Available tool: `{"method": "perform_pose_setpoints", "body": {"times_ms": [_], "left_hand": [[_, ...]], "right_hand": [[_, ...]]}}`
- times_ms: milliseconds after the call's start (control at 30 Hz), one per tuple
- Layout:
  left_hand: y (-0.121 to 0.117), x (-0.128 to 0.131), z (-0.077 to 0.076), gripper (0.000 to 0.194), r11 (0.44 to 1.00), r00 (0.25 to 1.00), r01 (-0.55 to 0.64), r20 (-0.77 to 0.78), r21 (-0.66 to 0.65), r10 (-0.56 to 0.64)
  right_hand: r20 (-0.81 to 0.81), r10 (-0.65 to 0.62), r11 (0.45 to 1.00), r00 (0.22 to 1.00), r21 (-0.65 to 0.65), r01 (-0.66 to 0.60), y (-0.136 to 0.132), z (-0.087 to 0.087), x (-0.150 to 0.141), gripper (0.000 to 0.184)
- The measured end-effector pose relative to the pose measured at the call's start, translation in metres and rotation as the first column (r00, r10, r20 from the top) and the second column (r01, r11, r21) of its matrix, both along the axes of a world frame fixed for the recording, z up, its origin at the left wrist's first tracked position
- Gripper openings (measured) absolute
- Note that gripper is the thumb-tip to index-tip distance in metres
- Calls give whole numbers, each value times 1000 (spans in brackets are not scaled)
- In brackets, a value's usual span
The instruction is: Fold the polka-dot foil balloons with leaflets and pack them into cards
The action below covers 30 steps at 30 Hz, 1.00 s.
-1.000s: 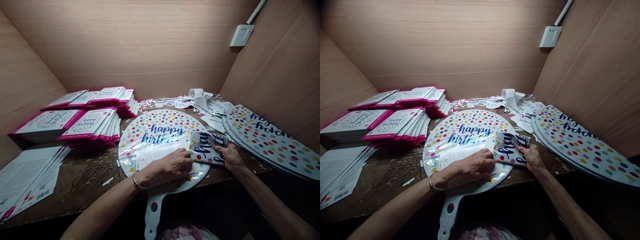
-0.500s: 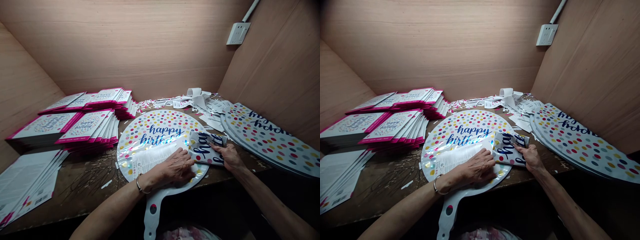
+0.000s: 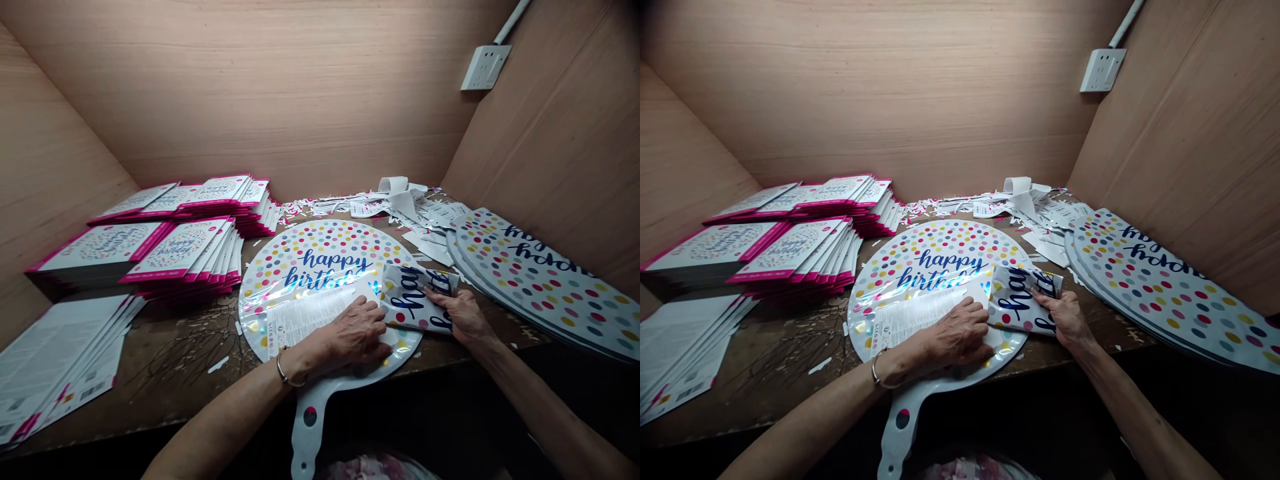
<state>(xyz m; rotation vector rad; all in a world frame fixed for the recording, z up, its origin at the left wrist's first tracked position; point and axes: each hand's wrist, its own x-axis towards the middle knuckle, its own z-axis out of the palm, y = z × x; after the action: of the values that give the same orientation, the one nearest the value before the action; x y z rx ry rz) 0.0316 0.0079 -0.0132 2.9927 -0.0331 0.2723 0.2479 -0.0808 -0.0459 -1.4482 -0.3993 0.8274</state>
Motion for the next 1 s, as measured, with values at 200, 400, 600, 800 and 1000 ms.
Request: {"method": "perform_pose_setpoints", "body": {"times_ms": [200, 400, 600, 800, 1000], "left_hand": [[-1, 2, -3, 24, 1000, 1000, 17, -8, 1, -17], [-2, 0, -7, 25, 1000, 1000, -11, 18, -10, 11], [-1, 0, -3, 32, 1000, 1000, -8, 9, 4, 8], [-2, 0, -8, 31, 997, 998, -44, 39, 68, 41], [-4, -1, -2, 38, 996, 993, -31, 113, 87, 21]], "right_hand": [[3, -5, 1000, 1000, -11, 5, 0, 0, -1, 30], [32, 18, 1000, 999, -23, -17, 0, 0, -1, 27], [36, 25, 999, 999, -44, -23, 1, 4, -3, 30], [48, 103, 994, 994, -39, -101, 4, 12, -6, 32], [67, 321, 942, 945, -126, -311, 7, 21, -9, 30]]}}
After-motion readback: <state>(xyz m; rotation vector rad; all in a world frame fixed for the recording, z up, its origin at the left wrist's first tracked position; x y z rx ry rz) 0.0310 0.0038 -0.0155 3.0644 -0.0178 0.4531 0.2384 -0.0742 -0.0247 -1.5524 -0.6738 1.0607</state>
